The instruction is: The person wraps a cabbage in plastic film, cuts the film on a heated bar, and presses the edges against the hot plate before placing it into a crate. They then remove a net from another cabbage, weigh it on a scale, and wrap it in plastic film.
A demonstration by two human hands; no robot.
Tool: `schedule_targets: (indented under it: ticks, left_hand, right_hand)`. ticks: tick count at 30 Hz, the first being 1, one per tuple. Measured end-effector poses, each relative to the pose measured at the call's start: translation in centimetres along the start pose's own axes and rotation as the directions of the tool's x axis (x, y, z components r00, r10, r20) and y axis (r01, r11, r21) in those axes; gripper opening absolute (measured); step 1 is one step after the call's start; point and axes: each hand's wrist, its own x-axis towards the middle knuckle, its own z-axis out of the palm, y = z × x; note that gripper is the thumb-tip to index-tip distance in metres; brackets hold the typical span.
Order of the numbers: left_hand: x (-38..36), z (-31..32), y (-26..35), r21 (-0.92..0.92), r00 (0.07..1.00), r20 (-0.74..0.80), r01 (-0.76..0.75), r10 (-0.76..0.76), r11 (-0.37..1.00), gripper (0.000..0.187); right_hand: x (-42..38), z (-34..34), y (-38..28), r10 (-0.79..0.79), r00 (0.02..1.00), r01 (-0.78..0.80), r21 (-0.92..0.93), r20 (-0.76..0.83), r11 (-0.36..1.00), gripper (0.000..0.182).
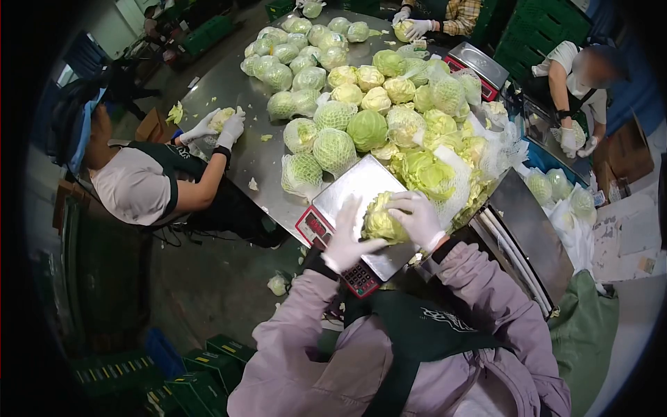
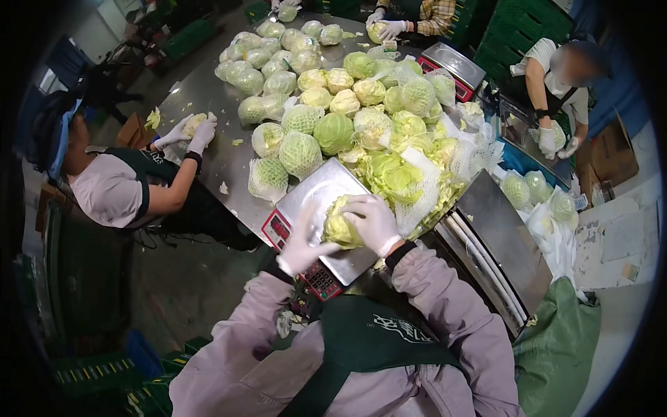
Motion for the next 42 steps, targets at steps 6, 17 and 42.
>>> schedule_targets:
  ticks: [6, 17, 42]
  left_hand:
    - [0.9, 4.8, 0.8, 0.277, 0.992, -0.058, -0.091, 0.111, 0.957, 0.099]
    - [0.3, 1.7, -3.1, -0.076, 0.989, -0.135, 0.054, -0.064, 0.996, 0.084]
    - [-3.9, -4.8, -6.1, -0.652, 0.657, -0.505, 0.134, -0.559, 0.747, 0.022]
  right_hand:
    - [4.2, -0.7, 1.5, 0.511, 0.859, -0.355, 0.732, 0.011, 0.581, 0.015]
    - [-2.1, -17.6, 8.7, 0.684, 0.676, -0.244, 0.792, -0.274, 0.559, 0.057]
    - [-19.0, -10.4, 2.2, 0.611, 0.753, -0.603, 0.626, 0.244, 0.494, 0.029]
